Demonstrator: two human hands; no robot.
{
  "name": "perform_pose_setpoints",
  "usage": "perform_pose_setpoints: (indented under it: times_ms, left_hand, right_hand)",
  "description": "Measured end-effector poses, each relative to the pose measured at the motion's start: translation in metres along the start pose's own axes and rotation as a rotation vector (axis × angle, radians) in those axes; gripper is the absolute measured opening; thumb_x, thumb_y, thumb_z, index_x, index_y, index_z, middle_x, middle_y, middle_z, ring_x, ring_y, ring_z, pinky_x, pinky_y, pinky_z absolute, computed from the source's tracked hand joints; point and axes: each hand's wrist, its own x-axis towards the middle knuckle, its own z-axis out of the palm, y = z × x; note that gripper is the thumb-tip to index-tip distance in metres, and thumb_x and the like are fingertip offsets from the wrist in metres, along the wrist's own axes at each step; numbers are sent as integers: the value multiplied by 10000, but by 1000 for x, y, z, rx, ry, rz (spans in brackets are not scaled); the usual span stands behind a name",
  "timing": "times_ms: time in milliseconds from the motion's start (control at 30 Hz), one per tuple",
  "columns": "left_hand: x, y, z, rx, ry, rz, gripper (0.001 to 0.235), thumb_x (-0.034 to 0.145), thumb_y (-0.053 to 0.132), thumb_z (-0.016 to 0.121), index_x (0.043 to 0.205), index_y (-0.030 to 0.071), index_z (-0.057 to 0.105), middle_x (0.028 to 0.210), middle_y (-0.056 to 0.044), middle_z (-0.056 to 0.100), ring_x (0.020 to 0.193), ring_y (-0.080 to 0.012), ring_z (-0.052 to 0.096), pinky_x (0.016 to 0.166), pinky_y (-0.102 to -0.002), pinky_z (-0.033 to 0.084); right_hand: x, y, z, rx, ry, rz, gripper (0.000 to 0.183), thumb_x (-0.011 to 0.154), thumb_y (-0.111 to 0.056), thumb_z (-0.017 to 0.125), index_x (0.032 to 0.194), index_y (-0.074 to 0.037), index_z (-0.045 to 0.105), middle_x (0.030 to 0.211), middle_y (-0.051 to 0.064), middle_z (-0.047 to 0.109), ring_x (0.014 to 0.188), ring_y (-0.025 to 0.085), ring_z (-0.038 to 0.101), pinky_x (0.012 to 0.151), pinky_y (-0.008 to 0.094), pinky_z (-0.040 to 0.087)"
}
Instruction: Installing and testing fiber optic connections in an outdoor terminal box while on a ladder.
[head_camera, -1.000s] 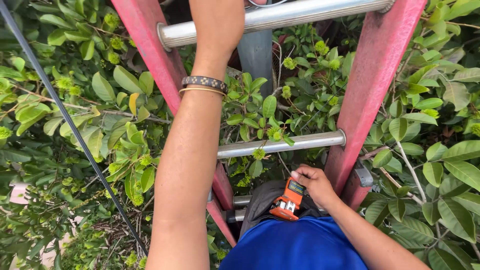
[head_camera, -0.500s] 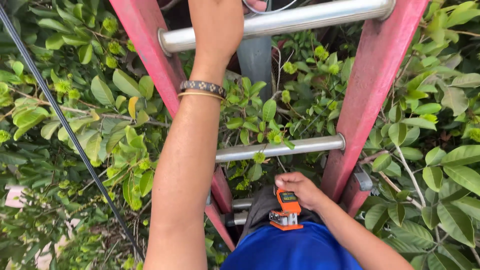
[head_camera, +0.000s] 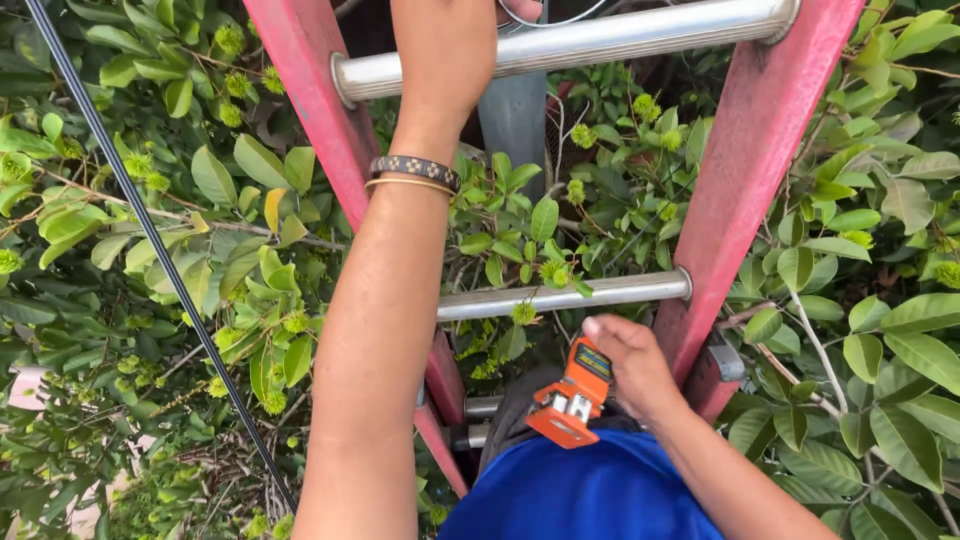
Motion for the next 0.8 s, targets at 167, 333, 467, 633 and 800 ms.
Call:
perform_pose_setpoints:
  times_ms: [167, 333, 467, 633, 800]
  left_hand:
    - [21, 13, 8, -444, 19, -59, 208, 1070, 188, 657, 992, -5, 648, 863, -86, 681, 763, -178, 681, 810, -370, 647]
    - [35, 23, 10, -681, -139, -179, 229, 1106, 242, 628, 1162, 22, 597, 1009, -97, 675, 846, -163, 666, 819, -366, 623]
    - [57, 38, 20, -809, -291, -310, 254, 1091, 293, 596, 1167, 51, 588, 1244, -141, 670, 1116, -236, 673, 903, -456, 629]
    - [71, 22, 37, -946, -280, -423, 225, 1061, 288, 573, 1160, 86, 583, 1402, -181, 607, 1334, -351, 588, 957, -572, 606]
    - [81, 8, 62, -929, -202, -588, 224, 1069, 317, 499, 1131, 104, 533, 1348, -242, 624, 1213, -441, 641, 899, -617, 622]
  right_hand:
    - [-86, -155, 31, -558, -67, -941, 214, 1070, -149, 619, 1015, 42, 696, 956, 61, 664, 885, 136, 620, 829, 272, 498]
    - [-86, -316, 79, -984, -9, -1418, 128, 1029, -109, 676, 1036, 14, 709, 914, 57, 668, 806, 125, 636, 708, 244, 485]
    - [-44, -412, 111, -1135, -331, -1467, 49, 1083, -35, 683, 1074, 9, 703, 912, 21, 673, 847, 94, 642, 765, 247, 515]
    - [-3, -457, 124, -1006, -499, -1278, 68, 1034, -67, 690, 1073, -24, 725, 1000, 8, 680, 775, 71, 625, 614, 219, 514]
    - [27, -459, 120, -938, -577, -1249, 101, 1023, -64, 684, 1103, -35, 739, 1078, 15, 669, 865, 59, 631, 635, 211, 532]
